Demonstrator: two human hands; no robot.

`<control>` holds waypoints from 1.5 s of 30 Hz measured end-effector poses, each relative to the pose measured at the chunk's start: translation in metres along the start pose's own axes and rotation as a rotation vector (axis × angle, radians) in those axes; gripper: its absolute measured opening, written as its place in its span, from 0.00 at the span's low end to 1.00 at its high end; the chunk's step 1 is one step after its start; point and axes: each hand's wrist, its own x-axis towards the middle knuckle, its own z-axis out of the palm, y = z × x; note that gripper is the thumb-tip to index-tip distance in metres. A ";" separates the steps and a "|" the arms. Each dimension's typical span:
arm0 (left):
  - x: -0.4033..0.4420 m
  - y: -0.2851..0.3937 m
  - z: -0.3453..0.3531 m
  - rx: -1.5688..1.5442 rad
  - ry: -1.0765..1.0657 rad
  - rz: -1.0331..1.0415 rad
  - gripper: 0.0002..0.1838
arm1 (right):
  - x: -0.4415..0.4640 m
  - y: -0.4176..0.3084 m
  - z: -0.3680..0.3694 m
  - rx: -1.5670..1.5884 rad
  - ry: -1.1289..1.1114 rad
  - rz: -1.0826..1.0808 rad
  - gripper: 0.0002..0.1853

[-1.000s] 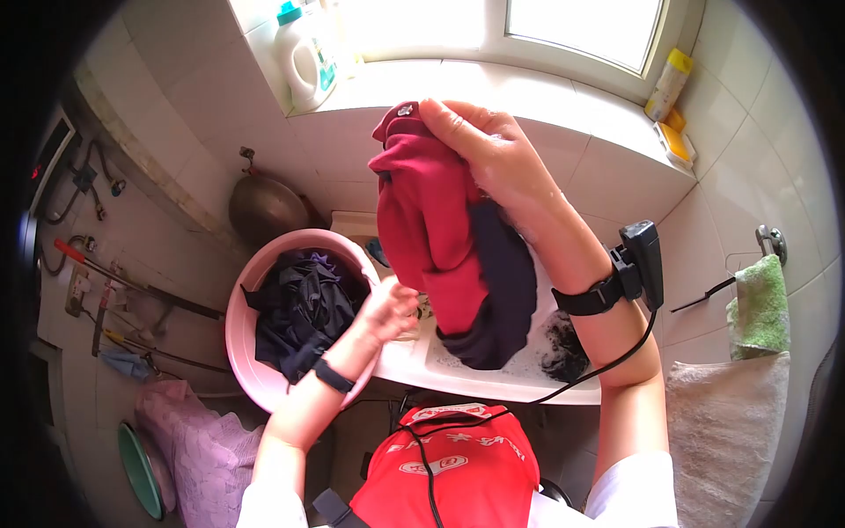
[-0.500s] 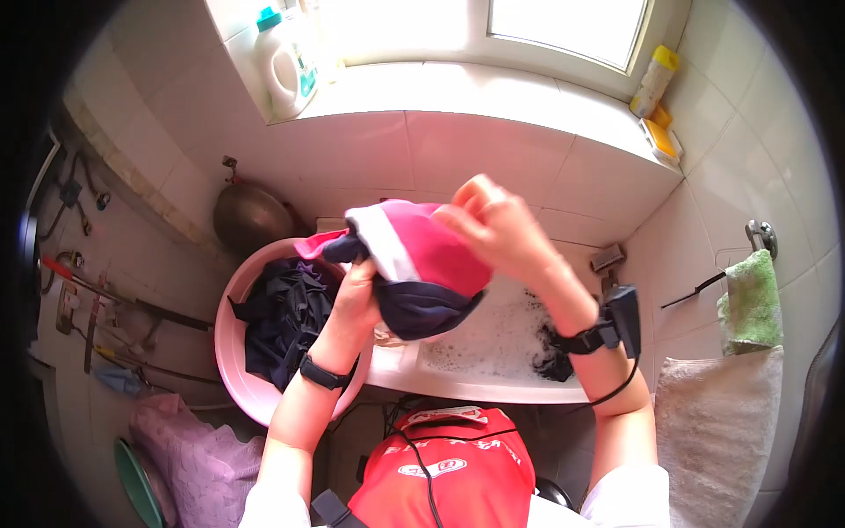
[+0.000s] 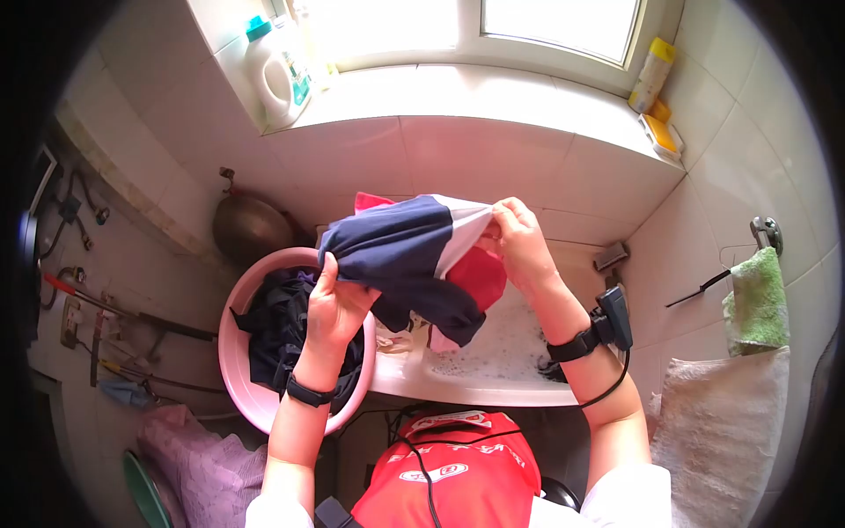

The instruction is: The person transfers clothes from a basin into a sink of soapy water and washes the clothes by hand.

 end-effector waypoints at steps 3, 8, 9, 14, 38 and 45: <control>0.000 0.000 0.011 0.093 0.013 0.047 0.29 | -0.001 0.004 0.000 0.242 0.024 0.019 0.06; 0.005 -0.011 0.038 0.221 -0.278 0.010 0.45 | -0.020 -0.019 0.027 -0.331 -0.184 -0.032 0.10; 0.005 -0.017 0.049 0.308 -0.309 -0.003 0.45 | -0.028 -0.021 0.035 -0.606 -0.351 0.050 0.15; 0.014 -0.027 0.037 0.448 -0.389 -0.091 0.43 | -0.033 -0.015 0.043 -0.859 -0.611 -0.210 0.22; -0.004 -0.181 -0.091 0.205 0.034 -0.682 0.23 | -0.039 -0.111 0.057 -0.078 -0.712 -0.087 0.23; -0.009 -0.109 0.001 1.417 -0.396 0.240 0.23 | -0.065 -0.055 0.070 -1.266 -0.969 -0.155 0.19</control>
